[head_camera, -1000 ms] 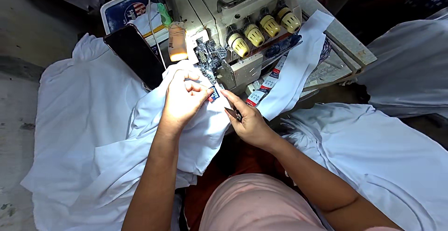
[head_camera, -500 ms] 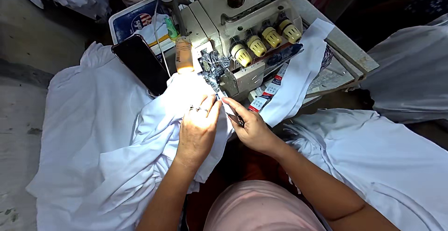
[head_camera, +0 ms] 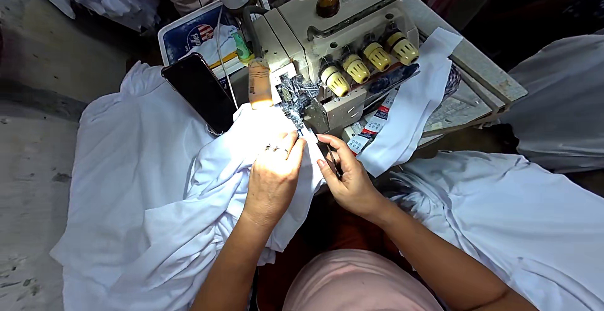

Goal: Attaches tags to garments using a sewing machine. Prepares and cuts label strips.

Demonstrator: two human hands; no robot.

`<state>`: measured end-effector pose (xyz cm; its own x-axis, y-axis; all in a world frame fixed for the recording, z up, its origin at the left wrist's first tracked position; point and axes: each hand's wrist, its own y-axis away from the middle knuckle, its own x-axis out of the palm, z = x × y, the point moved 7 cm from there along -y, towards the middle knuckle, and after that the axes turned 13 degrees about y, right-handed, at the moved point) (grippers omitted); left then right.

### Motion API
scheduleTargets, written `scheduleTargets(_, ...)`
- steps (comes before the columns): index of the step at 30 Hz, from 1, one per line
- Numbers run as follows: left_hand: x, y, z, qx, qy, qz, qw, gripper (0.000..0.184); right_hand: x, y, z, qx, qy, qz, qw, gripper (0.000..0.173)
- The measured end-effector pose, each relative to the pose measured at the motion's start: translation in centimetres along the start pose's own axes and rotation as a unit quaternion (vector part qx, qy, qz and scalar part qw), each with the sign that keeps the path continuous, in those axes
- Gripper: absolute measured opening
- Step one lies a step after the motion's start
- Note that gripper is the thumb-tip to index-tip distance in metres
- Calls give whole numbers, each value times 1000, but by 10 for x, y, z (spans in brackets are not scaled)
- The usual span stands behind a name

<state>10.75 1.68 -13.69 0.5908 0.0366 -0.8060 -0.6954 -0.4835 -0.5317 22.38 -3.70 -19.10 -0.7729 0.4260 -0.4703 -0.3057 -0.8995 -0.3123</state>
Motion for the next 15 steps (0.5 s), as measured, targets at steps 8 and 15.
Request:
scheduleTargets(8, -1, -4, 1, -3, -1, -17, 1000, 23, 0, 1, 0, -5, -18, -18, 1000, 41)
scheduleTargets(15, 5, 2, -2, -25, 7, -3, 1000, 25, -1, 2, -2, -2, -22, -17, 1000, 42)
